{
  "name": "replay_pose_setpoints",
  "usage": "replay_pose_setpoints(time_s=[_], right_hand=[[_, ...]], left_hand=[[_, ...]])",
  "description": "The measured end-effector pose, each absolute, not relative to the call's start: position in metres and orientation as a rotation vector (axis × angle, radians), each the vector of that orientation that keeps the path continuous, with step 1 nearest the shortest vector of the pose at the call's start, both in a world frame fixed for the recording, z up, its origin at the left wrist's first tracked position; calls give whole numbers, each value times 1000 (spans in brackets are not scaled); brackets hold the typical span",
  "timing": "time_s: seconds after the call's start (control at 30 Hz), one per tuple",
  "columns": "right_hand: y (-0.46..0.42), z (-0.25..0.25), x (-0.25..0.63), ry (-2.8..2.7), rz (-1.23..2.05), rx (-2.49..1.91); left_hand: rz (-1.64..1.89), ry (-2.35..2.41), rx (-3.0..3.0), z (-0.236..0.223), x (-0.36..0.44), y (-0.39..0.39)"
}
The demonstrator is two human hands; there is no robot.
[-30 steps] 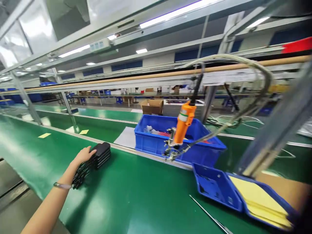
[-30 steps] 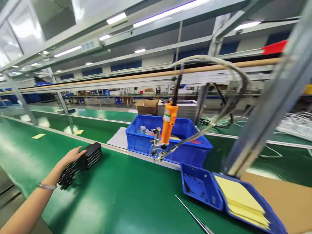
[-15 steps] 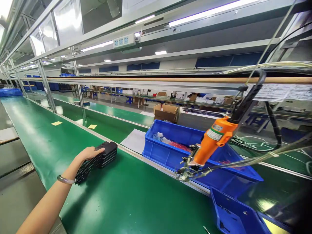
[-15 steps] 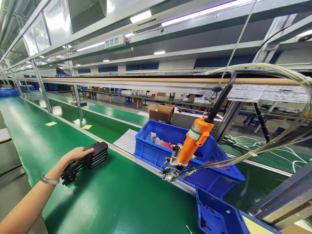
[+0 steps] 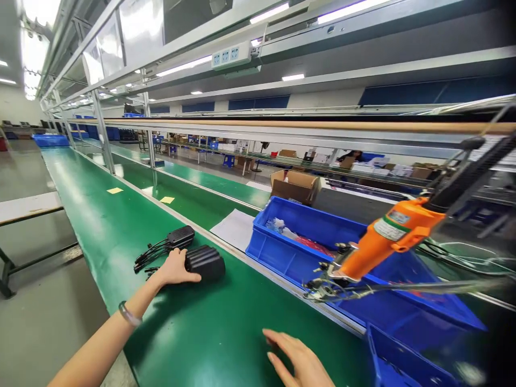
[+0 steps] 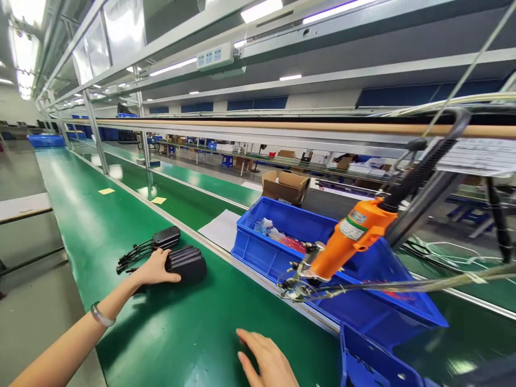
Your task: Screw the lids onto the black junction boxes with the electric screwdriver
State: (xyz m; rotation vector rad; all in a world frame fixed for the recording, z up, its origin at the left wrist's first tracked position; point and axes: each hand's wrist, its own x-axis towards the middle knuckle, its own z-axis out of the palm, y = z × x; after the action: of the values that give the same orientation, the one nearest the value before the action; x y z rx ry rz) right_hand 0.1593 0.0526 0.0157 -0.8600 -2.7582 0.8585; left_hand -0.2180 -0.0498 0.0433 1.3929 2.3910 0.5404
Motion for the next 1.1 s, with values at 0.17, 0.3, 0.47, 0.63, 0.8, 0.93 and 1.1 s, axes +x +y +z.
replay_pose_setpoints(time_s=[0.17, 0.3, 0.47, 0.63, 0.8, 0.93, 1.1], right_hand=[[68, 6, 126, -2715, 1088, -893], [73, -18, 114, -2637, 1209, -694], [60, -26, 132, -2477, 1225, -731], [49, -19, 153, -2492, 1199, -786], [44, -18, 157, -2424, 1201, -871], [44, 7, 159, -2286, 1297, -932], [63, 55, 173, -2103, 1777, -1287]], left_hand=[[613, 2135, 1794, 35, -156, -57], [615, 1866, 1981, 23, -122, -57], [402, 1797, 2175, 13, -98, -60], [235, 1948, 2353, 3, -82, -51], [226, 1914, 2295, -2, -75, -35], [355, 1822, 2093, 21, -75, -29], [592, 1598, 1762, 58, -67, -12]])
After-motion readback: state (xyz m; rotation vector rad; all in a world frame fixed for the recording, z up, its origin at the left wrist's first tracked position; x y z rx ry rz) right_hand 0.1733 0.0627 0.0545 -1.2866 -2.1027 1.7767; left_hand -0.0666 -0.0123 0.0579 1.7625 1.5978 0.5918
